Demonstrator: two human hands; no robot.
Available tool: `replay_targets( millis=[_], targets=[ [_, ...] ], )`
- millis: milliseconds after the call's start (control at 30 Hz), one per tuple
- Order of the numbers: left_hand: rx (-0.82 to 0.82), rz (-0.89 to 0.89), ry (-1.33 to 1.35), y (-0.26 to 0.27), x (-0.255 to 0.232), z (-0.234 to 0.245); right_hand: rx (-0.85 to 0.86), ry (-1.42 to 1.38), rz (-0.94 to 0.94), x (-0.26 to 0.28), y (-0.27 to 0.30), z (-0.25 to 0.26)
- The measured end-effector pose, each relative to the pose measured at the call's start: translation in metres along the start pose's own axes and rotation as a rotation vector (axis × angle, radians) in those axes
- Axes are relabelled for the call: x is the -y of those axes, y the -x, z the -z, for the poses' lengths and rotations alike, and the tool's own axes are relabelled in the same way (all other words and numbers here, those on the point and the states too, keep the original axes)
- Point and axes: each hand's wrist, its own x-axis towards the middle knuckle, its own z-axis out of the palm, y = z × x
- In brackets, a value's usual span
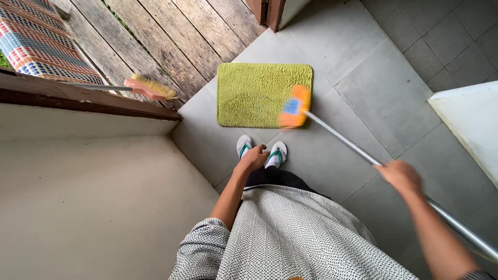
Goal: The person shakes a green rug over a balcony, sweeps a floor mat with a broom in an entryway, and then drapes the green rug over the balcony railing.
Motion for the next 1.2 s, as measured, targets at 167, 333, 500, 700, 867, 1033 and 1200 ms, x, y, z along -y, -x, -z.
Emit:
replay_targets(
  millis=[167, 333, 500, 700, 867, 1033, 1200],
  targets=[
    [0.034, 0.045, -0.027, 0.012, 0.002, -0.003, -0.165, 0.029, -0.195, -0.079, 0.021, 0.000],
    [-0.008, 0.056, -0.014, 0.036, 0.012, 0.017, -0.200, 0.091, -0.134, -0.029, 0.045, -0.004],
    [-0.045, 0.021, -0.030, 0.070, 0.071, 0.032, -0.108, -0.062, 0.335, 0.147, 0.135, -0.073],
    [-0.013, 0.182, -0.010, 0.115, 0.122, 0.068, 0.144, -0.075, 0.534, 0.289, 0.225, -0.079],
    [-0.014, 0.185, -0.012, 0.123, 0.134, 0.085, 0.165, -0.154, 0.406, 0.299, 0.218, -0.102],
    [0.042, 0.105, -0.048, 0.111, 0.125, 0.080, 0.002, -0.144, 0.094, 0.186, 0.164, -0.107],
    [0.067, 0.044, -0.054, 0.107, 0.114, 0.083, -0.196, 0.078, -0.142, 0.073, 0.141, -0.094]
  ],
)
